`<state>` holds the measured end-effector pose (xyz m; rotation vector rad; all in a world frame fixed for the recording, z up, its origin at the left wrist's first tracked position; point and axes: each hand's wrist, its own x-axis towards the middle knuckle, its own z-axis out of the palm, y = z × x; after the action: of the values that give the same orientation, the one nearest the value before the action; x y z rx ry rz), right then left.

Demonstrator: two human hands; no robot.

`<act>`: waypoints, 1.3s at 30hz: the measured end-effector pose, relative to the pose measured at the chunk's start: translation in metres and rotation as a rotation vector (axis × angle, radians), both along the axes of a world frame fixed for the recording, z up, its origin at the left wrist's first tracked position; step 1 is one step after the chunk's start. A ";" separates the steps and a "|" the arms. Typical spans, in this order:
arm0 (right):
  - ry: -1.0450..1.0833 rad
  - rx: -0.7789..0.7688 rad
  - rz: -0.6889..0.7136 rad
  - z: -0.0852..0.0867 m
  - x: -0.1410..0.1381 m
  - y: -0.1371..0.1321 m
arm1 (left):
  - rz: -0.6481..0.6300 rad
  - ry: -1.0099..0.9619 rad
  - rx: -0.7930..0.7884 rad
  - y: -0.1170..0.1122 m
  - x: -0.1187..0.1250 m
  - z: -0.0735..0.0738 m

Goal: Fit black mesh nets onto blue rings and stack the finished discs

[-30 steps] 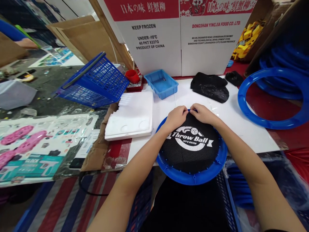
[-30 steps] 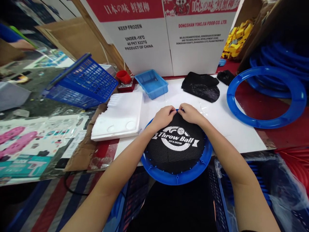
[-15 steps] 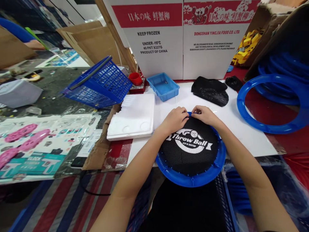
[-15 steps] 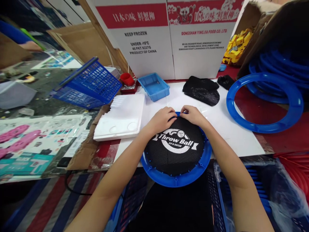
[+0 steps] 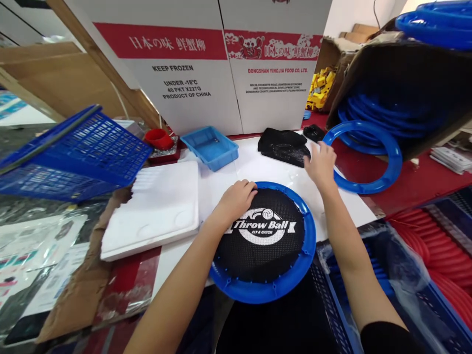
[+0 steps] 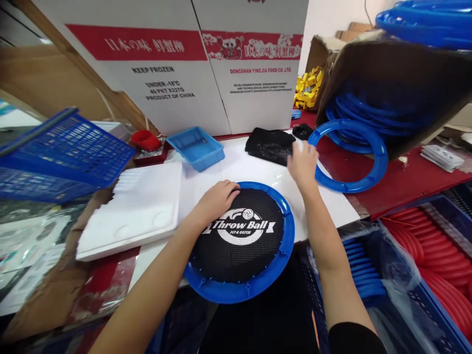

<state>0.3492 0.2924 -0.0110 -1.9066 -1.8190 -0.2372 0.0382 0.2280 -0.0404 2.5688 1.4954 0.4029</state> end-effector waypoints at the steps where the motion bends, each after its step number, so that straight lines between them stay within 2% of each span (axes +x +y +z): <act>1: 0.003 -0.033 -0.171 -0.001 0.014 0.003 | 0.040 0.025 0.013 0.001 0.001 0.000; 2: 0.023 -0.110 -0.288 -0.003 0.026 0.005 | 0.086 0.051 0.026 0.003 0.002 0.000; 3: 0.052 -0.208 -0.345 -0.004 0.036 0.007 | 0.134 0.073 0.037 0.005 0.003 0.001; 5: 0.104 -0.334 -0.354 -0.007 0.048 0.010 | 0.221 0.086 0.044 0.006 0.002 0.004; 6: 0.120 -0.325 -0.341 -0.007 0.050 0.011 | 0.253 0.076 0.043 0.005 0.002 0.006; 9: 0.167 -0.090 -0.327 -0.002 0.045 0.009 | 0.249 0.019 0.002 -0.011 -0.001 0.014; 11: 0.228 0.094 -0.274 0.005 0.040 0.006 | 0.122 0.006 -0.117 -0.031 0.001 0.015; 13: 0.292 0.271 -0.176 0.011 0.035 0.003 | -0.056 0.034 -0.273 -0.054 0.007 0.011; 14: 0.327 0.365 -0.110 0.014 0.032 0.000 | -0.105 0.063 -0.310 -0.065 0.011 0.007; 16: 0.436 0.553 0.038 0.021 0.025 -0.007 | -0.107 0.093 -0.282 -0.083 0.019 -0.003; 19: 0.760 0.771 0.232 0.034 0.002 -0.035 | -0.089 0.095 -0.246 -0.091 0.027 -0.012; 22: 1.227 0.862 0.384 0.047 -0.027 -0.089 | -0.087 0.058 -0.256 -0.089 0.031 -0.005; 24: 1.499 0.830 0.455 0.047 -0.037 -0.131 | -0.063 -0.055 -0.234 -0.095 0.029 0.010; 26: 1.740 0.616 0.426 0.037 -0.037 -0.166 | -0.017 -0.263 -0.215 -0.114 0.020 0.030; 28: 1.947 0.426 0.313 0.019 -0.030 -0.191 | -0.007 -0.501 -0.277 -0.149 0.004 0.045; 30: 2.082 0.274 0.175 -0.001 -0.025 -0.207 | -0.018 -0.643 -0.461 -0.193 -0.017 0.047; 32: 2.121 0.103 0.074 -0.018 -0.025 -0.214 | -0.011 -0.717 -0.750 -0.233 -0.036 0.029; 34: 2.049 -0.035 0.035 -0.027 -0.031 -0.218 | -0.005 -0.839 -1.103 -0.261 -0.046 -0.005; 35: 1.984 -0.074 0.030 -0.030 -0.036 -0.219 | 0.015 -0.920 -1.204 -0.268 -0.047 -0.023; 36: 1.916 -0.102 0.034 -0.030 -0.040 -0.220 | 0.081 -1.018 -1.219 -0.273 -0.044 -0.040; 37: 1.853 -0.125 0.042 -0.031 -0.043 -0.220 | 0.151 -1.118 -1.164 -0.273 -0.039 -0.055; 39: 1.741 -0.170 0.066 -0.031 -0.044 -0.222 | 0.190 -1.304 -1.031 -0.270 -0.022 -0.072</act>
<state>0.3052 0.0701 -0.0417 -1.1813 -0.6142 1.2308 0.0159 -0.0417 -0.1123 0.9313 0.9428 0.8033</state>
